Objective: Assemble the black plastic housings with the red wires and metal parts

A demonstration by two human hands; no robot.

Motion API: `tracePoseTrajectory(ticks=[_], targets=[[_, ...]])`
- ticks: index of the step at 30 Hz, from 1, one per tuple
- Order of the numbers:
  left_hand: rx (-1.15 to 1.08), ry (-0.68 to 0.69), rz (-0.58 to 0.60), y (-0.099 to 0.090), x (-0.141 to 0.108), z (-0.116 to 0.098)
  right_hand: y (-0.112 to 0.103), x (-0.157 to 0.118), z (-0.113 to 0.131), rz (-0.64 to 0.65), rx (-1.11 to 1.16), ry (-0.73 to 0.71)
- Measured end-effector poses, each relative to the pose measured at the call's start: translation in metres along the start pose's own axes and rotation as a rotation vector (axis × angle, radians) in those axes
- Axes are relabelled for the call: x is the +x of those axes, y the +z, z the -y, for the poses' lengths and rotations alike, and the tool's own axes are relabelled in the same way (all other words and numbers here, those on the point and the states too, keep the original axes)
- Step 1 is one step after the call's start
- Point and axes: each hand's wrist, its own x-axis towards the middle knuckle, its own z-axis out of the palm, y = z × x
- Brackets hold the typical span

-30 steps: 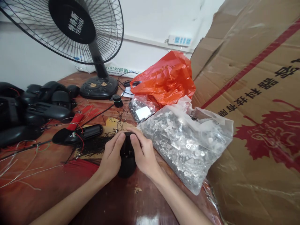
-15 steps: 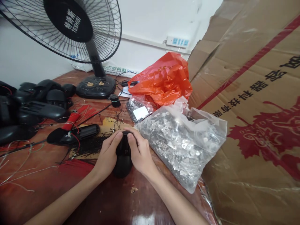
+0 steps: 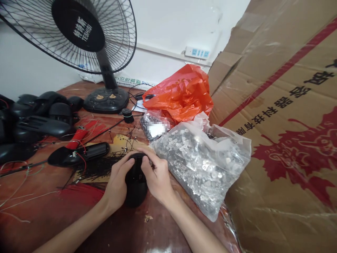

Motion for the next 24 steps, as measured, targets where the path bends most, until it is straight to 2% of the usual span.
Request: tracePoseTrajectory(ticks=[15,24], targets=[[0.022,-0.016,-0.020,-0.0004,0.0008,0.0001,-0.0024,-0.0025,-0.0007,0.024,-0.093,0.001],[0.071,-0.006,-0.038,0.0011,0.0002,-0.0004,-0.0015,-0.0038,-0.0018,0.009,-0.113,-0.058]])
